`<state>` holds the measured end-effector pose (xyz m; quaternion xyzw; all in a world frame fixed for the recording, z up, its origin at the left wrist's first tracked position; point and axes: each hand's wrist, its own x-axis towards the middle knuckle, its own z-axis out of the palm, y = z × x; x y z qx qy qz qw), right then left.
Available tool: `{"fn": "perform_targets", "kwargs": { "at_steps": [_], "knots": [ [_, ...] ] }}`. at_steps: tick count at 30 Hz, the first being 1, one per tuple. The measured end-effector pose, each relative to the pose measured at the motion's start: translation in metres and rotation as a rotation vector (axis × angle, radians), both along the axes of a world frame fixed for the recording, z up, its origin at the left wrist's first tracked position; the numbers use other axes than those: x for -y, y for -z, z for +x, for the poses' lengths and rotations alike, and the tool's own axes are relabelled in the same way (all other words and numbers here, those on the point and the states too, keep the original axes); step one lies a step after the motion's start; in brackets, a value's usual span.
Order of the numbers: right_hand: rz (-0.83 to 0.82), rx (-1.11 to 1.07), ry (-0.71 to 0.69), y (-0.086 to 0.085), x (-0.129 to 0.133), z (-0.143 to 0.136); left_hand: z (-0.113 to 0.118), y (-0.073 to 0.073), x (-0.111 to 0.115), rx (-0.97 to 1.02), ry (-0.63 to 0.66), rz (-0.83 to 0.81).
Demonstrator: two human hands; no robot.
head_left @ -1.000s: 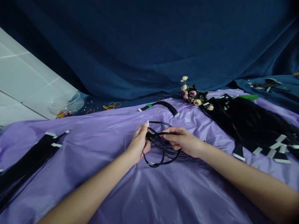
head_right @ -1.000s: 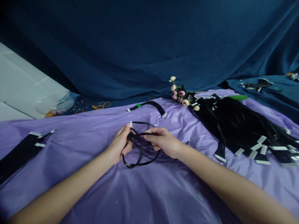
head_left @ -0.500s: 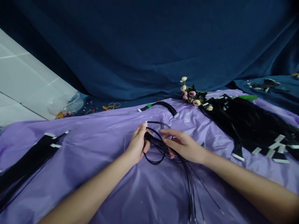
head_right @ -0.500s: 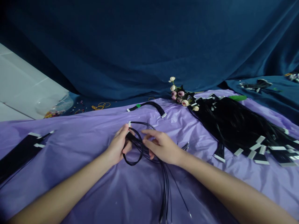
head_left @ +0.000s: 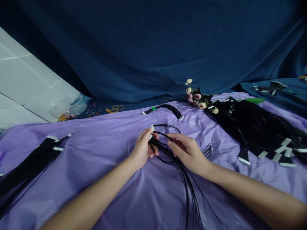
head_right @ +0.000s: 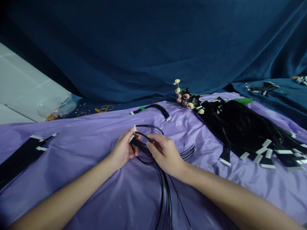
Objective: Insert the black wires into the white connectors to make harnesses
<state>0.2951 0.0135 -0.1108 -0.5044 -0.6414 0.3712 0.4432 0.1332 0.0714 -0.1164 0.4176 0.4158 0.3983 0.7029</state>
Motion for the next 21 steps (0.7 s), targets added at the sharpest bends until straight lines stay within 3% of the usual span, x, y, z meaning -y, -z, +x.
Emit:
{"fn": "perform_targets", "kwargs": {
  "at_steps": [4,12,21],
  "knots": [
    [-0.062,-0.046,-0.078,-0.0017,0.0027,0.0001,-0.0006,-0.0021,-0.0001,-0.006,0.030,-0.004],
    [0.261,0.256,-0.147,0.0020,0.0083,-0.0061,0.0005,0.0004,0.0031,-0.023,0.081,0.049],
    [0.325,0.381,-0.174,0.0027,0.0067,-0.0065,-0.0018,-0.0029,0.0020,-0.114,0.148,0.057]
  ]
}}
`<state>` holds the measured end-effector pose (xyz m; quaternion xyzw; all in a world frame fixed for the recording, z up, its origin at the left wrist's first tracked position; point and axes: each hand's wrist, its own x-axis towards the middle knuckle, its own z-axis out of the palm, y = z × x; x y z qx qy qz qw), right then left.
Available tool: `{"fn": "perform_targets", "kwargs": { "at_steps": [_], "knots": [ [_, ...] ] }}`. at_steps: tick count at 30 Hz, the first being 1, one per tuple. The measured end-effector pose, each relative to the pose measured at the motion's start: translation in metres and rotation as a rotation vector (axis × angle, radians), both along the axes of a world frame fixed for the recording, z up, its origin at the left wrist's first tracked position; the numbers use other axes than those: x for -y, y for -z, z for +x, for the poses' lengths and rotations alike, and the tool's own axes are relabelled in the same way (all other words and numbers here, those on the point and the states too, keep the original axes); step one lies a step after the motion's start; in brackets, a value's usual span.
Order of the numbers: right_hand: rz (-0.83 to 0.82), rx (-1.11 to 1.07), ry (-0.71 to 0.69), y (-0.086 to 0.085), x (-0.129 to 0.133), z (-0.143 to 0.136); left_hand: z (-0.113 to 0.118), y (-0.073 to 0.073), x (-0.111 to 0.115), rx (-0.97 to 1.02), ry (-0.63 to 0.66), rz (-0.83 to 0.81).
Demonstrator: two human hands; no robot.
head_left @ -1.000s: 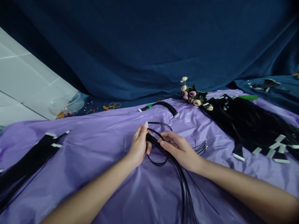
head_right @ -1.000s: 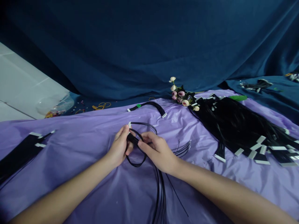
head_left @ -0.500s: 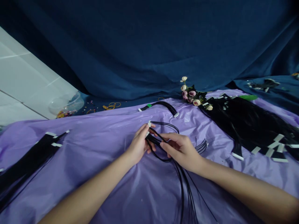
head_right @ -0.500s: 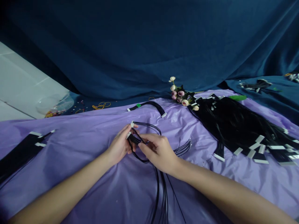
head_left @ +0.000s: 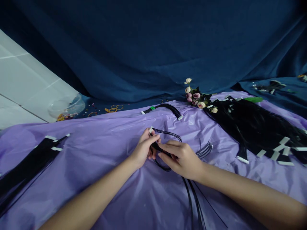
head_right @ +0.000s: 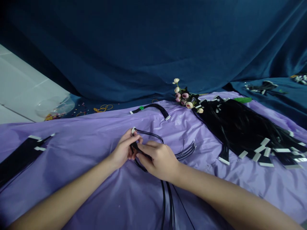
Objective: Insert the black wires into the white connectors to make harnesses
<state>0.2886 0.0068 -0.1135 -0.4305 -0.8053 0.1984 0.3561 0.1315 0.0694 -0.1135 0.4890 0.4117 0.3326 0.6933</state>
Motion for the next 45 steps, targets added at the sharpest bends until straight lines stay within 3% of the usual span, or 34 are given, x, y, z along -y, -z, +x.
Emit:
{"fn": "perform_targets", "kwargs": {
  "at_steps": [5,9,15,22,26,30,32,38,45],
  "knots": [
    [-0.029,0.060,0.062,-0.006,-0.004,0.008,-0.002,0.002,0.000,-0.028,0.037,0.028],
    [-0.029,0.267,0.179,-0.004,-0.010,0.013,-0.001,-0.001,0.000,-0.012,0.061,0.028],
    [0.130,0.536,0.115,-0.002,-0.014,0.019,-0.002,-0.003,-0.001,0.018,0.068,0.015],
    [0.299,0.540,0.082,-0.001,-0.016,0.022,-0.004,-0.004,-0.002,0.013,0.008,0.065],
    [0.473,0.543,0.062,-0.001,-0.023,0.029,-0.004,-0.011,-0.002,0.135,-0.043,-0.092],
    [0.653,0.535,-0.044,-0.006,-0.030,0.040,-0.005,-0.016,-0.002,0.205,0.001,-0.267],
    [0.626,0.474,-0.105,-0.011,-0.032,0.044,-0.005,-0.015,-0.002,0.209,0.031,-0.278],
    [0.297,0.192,-0.223,-0.020,-0.028,0.045,-0.007,-0.006,-0.004,0.313,0.076,-0.213],
    [0.275,0.258,-0.123,-0.018,-0.032,0.049,-0.013,-0.003,-0.005,0.302,0.275,-0.307]
  ]
}}
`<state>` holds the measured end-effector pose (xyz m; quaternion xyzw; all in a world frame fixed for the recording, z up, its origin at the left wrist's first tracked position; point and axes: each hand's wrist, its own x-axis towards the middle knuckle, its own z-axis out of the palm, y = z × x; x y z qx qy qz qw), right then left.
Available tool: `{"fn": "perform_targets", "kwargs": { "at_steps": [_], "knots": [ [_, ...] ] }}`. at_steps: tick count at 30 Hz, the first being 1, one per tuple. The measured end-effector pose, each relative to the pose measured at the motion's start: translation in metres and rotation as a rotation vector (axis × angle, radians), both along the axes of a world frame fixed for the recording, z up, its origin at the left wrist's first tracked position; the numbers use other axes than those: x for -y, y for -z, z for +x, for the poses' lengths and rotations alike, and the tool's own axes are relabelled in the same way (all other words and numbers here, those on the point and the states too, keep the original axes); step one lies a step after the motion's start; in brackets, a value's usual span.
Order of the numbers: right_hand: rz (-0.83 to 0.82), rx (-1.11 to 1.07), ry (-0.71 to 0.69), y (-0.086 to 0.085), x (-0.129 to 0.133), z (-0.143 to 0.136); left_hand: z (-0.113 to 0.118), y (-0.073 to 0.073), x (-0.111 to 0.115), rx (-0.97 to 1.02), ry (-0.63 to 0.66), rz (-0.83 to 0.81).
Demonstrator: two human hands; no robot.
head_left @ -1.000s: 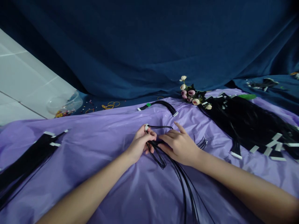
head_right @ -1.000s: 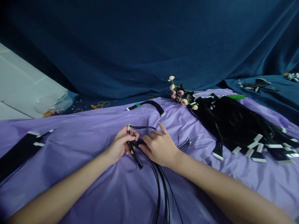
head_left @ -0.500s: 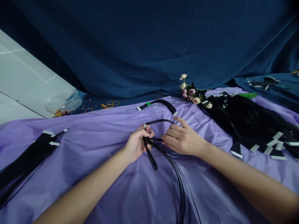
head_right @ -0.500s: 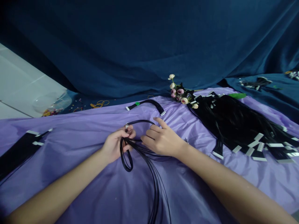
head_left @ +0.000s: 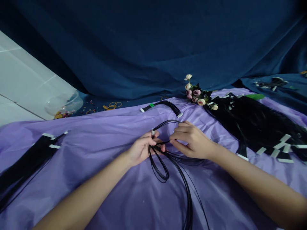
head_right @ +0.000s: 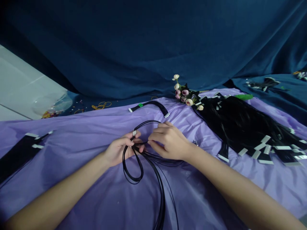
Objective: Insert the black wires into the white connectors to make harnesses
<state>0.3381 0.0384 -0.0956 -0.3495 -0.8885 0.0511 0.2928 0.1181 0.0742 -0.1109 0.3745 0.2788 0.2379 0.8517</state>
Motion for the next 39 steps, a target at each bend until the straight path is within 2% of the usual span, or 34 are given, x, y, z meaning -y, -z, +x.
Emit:
{"fn": "perform_targets", "kwargs": {
  "at_steps": [3,7,9,11,15,17,21,26,27,28,32,37,39],
  "knots": [
    [0.054,0.007,0.050,0.004,0.000,-0.001,0.000,0.001,0.000,0.067,0.017,-0.083],
    [0.291,-0.162,0.217,0.008,0.010,-0.014,0.002,0.003,0.002,0.127,-0.008,-0.158],
    [0.279,-0.235,0.221,0.010,0.018,-0.023,0.002,0.003,0.004,0.139,-0.042,-0.184],
    [0.116,-0.277,0.227,0.013,0.024,-0.031,0.002,0.002,0.005,0.170,-0.062,-0.207],
    [-0.330,-0.324,0.277,0.019,0.027,-0.039,0.001,0.004,0.003,0.258,-0.076,-0.228],
    [-0.446,-0.354,0.263,0.018,0.027,-0.040,0.001,0.004,0.002,0.267,-0.094,-0.224],
    [-0.560,-0.396,0.252,0.013,0.027,-0.039,0.001,0.005,0.002,0.237,-0.113,-0.214],
    [-0.977,-0.497,0.162,0.017,0.026,-0.037,0.003,0.005,0.004,0.218,-0.100,-0.185],
    [-1.015,-0.516,0.158,0.018,0.026,-0.037,0.003,0.006,0.004,0.221,-0.097,-0.189],
    [-0.998,-0.521,0.167,0.019,0.025,-0.036,0.003,0.006,0.004,0.225,-0.096,-0.195],
    [-0.702,-0.447,0.256,0.017,0.022,-0.035,0.003,0.009,0.003,0.216,-0.093,-0.211],
    [-0.791,-0.493,0.249,0.017,0.019,-0.034,0.002,0.010,0.002,0.201,-0.069,-0.200],
    [-0.759,-0.493,0.250,0.018,0.019,-0.034,0.002,0.010,0.002,0.196,-0.069,-0.197]
  ]
}}
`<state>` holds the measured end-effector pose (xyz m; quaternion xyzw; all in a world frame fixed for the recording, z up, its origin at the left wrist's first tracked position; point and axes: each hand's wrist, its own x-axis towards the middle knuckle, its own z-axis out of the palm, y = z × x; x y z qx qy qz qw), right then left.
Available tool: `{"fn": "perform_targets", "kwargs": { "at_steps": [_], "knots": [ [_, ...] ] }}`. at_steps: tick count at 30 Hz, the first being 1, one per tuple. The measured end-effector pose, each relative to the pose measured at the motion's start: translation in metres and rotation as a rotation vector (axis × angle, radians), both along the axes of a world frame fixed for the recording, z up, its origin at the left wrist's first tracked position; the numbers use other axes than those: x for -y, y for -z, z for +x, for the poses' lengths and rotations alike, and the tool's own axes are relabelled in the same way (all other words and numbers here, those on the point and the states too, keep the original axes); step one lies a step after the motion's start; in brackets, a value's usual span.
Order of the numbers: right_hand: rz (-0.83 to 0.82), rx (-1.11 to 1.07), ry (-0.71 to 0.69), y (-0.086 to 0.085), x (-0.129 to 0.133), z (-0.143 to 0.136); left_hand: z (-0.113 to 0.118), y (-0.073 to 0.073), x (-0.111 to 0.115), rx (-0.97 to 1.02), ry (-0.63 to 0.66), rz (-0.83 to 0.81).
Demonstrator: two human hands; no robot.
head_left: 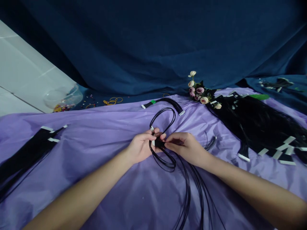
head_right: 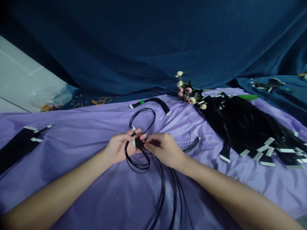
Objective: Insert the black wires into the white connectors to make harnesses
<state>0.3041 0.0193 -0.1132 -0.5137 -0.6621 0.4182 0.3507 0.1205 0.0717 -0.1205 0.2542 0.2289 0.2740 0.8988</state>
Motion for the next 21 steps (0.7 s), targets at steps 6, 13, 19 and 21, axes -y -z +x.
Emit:
{"fn": "perform_targets", "kwargs": {
  "at_steps": [6,13,19,21],
  "knots": [
    [0.047,0.042,0.016,0.000,0.001,0.001,0.002,0.000,0.001,0.004,-0.019,-0.021],
    [0.139,0.174,0.054,-0.003,0.005,0.000,0.002,0.001,0.001,0.005,-0.011,-0.042],
    [-0.150,-0.084,-0.169,-0.024,-0.004,0.024,0.003,0.002,0.002,-0.025,-0.039,-0.052],
    [-0.371,-0.342,-0.294,-0.031,-0.010,0.037,0.003,0.001,0.002,-0.038,-0.040,-0.058]
  ]
}}
